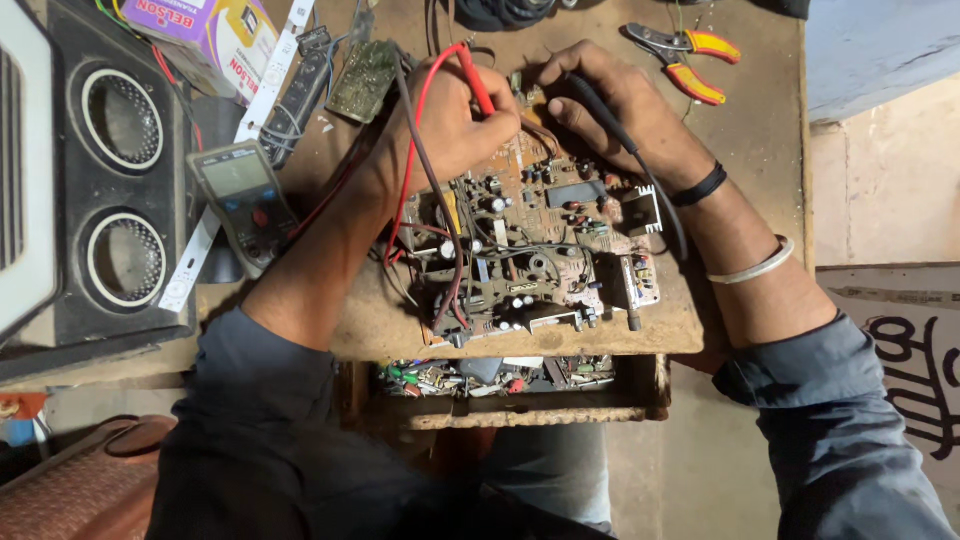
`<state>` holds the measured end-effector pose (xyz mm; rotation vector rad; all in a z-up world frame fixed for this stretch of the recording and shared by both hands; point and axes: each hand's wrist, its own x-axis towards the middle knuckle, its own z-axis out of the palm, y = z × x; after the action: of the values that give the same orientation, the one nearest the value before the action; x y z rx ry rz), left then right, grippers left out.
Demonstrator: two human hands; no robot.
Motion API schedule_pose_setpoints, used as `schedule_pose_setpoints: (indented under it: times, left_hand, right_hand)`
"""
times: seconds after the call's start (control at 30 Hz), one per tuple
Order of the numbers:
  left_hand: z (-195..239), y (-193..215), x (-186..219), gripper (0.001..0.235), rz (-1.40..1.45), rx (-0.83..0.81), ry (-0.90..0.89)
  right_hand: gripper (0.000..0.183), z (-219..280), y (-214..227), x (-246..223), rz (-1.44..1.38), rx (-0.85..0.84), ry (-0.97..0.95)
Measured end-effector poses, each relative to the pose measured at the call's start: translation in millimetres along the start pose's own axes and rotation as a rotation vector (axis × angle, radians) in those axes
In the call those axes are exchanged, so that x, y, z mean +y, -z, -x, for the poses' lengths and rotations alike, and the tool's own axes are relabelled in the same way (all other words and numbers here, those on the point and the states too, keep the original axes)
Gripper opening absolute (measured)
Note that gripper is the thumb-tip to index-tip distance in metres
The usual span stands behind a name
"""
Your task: The person uses a multimeter to test points on a circuit board. They hold the red and black probes and repeatedly touch various components and traces on the board while seated at a workbench.
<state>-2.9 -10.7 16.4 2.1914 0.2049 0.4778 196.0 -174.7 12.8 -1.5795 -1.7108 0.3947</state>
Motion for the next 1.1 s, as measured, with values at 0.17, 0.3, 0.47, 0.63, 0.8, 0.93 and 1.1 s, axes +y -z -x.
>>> schedule_pose_setpoints:
  times: [0.17, 0.3, 0.47, 0.63, 0.8, 0.93, 1.1]
  left_hand:
    - [-2, 3, 2, 0.014, -0.096, 0.015, -0.079]
    - [-4, -1, -3, 0.012, -0.084, 0.019, -0.043]
    - [-6, 0, -9, 0.012, -0.047, 0.000, -0.047]
    - [-5, -1, -10, 0.012, 0.029, -0.018, -0.010]
    - [-6, 0, -9, 0.012, 0.000, -0.025, -0.029]
    - [-3, 0, -9, 0.012, 0.010, -0.023, -0.049]
    - [-4, -2, -7, 0.011, 0.016, -0.011, -0.042]
  right_hand:
    - [0.025, 1, -4, 7, -0.135, -0.008, -0.063]
    - [0.028, -5, -11, 21, -0.303, 0.018, 0.004]
    - [0.025, -12, -16, 33, -0.219, 0.072, 0.042]
    - [0.023, -9, -16, 31, 0.092, 0.133, -0.008]
    - [0.019, -10, -14, 29, 0.099, 0.156, 0.113]
    - [0.022, -7, -14, 33, 0.100, 0.165, 0.041]
    - [0.021, -6, -14, 37, -0.003, 0.219, -0.088]
